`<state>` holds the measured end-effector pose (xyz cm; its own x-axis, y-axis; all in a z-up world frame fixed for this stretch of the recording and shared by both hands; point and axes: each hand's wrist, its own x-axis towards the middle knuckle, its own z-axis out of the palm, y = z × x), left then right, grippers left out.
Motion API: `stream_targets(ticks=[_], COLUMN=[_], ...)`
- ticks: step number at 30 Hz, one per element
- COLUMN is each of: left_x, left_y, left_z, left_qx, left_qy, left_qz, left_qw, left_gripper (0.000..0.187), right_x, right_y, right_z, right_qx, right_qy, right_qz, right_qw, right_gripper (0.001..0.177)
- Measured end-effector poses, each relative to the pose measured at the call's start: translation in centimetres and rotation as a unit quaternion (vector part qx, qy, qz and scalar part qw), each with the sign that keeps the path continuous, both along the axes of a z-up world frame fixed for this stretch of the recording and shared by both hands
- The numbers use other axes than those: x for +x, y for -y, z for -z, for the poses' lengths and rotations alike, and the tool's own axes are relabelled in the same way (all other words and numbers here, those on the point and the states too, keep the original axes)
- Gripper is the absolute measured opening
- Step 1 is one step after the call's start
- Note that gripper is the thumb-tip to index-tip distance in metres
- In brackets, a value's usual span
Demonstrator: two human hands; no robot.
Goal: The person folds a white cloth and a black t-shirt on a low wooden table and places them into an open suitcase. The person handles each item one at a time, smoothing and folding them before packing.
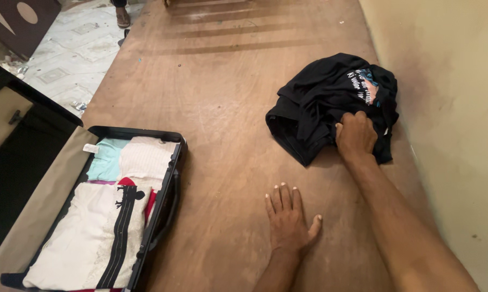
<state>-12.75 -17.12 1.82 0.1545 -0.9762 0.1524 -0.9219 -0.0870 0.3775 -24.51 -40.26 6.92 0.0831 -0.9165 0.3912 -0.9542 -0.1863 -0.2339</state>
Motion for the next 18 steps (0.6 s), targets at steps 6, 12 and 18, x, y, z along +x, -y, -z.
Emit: stream_targets(ticks=[6,12,18], left_x=[0.1,0.1,0.1], left_y=[0.0,0.0,-0.1], left_z=[0.4,0.3,0.5], left_qx=[0.002,-0.002,0.001], left_qy=[0.011,0.006,-0.002], left_qz=[0.003,0.005,0.003], left_qw=[1.000,1.000,1.000], left_gripper=[0.091,0.091,0.091], right_x=[0.1,0.0,0.1], right_y=[1.2,1.9,-1.0], right_z=[1.0,1.4,-0.5], right_qx=[0.036,0.021,-0.094], right_qy=[0.017,0.026,0.070], right_qz=[0.013,0.000,-0.067], right_qw=[0.999,0.999,0.991], right_gripper=[0.038,0.018,0.014])
